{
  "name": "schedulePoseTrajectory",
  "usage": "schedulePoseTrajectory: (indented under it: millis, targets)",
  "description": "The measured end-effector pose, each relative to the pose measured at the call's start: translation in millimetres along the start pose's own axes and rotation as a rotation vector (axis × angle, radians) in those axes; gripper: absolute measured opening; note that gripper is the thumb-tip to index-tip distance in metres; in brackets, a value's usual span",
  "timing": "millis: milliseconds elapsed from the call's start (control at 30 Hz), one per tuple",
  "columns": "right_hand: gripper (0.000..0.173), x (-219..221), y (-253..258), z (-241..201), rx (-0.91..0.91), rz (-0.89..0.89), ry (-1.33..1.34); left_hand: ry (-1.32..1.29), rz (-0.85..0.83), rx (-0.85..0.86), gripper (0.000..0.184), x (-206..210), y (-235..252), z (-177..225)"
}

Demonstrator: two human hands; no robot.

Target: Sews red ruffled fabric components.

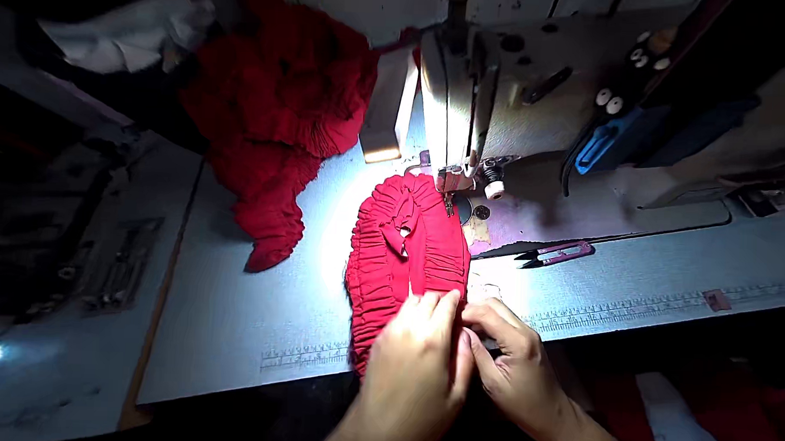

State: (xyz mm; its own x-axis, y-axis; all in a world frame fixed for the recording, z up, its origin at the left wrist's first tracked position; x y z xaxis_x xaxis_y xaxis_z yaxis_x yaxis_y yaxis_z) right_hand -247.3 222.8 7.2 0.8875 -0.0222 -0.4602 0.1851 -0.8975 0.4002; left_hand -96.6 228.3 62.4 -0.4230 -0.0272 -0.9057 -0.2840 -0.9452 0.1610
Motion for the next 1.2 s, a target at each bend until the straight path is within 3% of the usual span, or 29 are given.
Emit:
schedulePoseTrajectory:
  millis: [67, 167, 267, 333, 400, 467, 567, 633, 700, 767, 900, 967, 1000, 1067, 1133, 1200]
  targets:
    - [0.028, 0, -13, -10, 0.176, 0.047, -0.089, 0.024, 0.123, -0.070, 0.039, 14, -17, 6]
    - [0.044, -1, -23, -25, 0.337, -0.115, -0.190, 0.128, 0.226, -0.103, 0.023, 21, -22, 2]
    - [0.026, 6, -28, -29, 0.362, -0.236, -0.133, 0.095, 0.181, -0.197, 0.018, 3, -19, -4]
    - [0.018, 11, -34, -29, 0.322, -0.182, -0.042, 0.027, 0.251, -0.274, 0.018, -18, -16, -9]
    - [0.015, 16, -39, -31, 0.283, -0.043, 0.131, 0.060, 0.452, -0.259, 0.019, -33, -17, -10]
    - [0.011, 16, -42, -35, 0.400, 0.028, 0.504, 0.065, 0.554, -0.213, 0.023, -37, -22, -9]
    - [0.014, 13, -47, -43, 0.730, 0.022, 0.890, 0.042, 0.489, -0.168, 0.027, -30, -25, -6]
    - [0.034, 14, -57, -45, 0.882, -0.084, 1.015, 0.138, 0.470, -0.166, 0.032, -25, -25, -6]
    - [0.037, 18, -65, -43, 0.950, -0.149, 1.072, 0.257, 0.499, -0.149, 0.020, -22, -25, -4]
    - [0.030, 17, -68, -38, 0.968, -0.151, 1.171, 0.337, 0.506, -0.129, 0.020, -14, -24, -3]
    - [0.032, 16, -62, -27, 1.007, -0.081, 1.468, 0.137, 0.475, -0.190, 0.021, 3, -25, -9]
    - [0.027, 11, -60, -29, 0.917, -0.143, 1.284, 0.085, 0.543, -0.228, 0.017, -6, -20, -18]
    - [0.028, 4, -60, -33, 0.824, -0.163, 1.043, 0.123, 0.580, -0.227, 0.015, -11, -19, -21]
    - [0.025, -15, -64, -46, 0.504, -0.097, 0.266, 0.200, 0.590, -0.161, 0.019, -19, -26, -21]
    - [0.016, -30, -65, -60, 0.095, 0.135, -0.353, 0.121, 0.510, -0.054, 0.023, -20, -43, -2]
    - [0.012, -41, -70, -84, -0.102, 0.096, -0.495, -0.262, 0.284, -0.093, 0.026, -7, -58, 20]
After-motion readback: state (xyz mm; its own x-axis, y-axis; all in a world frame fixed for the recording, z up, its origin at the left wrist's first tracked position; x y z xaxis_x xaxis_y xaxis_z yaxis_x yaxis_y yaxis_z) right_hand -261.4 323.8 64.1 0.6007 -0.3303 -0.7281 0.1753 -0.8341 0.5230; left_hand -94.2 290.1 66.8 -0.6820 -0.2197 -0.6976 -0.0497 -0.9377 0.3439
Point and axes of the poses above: each hand's wrist, its own y-axis towards the middle knuckle, its own x-axis out of the palm, z = x × y, the point moved 2 cm from there along y, towards the middle knuckle, and after that the axes turned 1 degree about z, right-handed, at the moved point
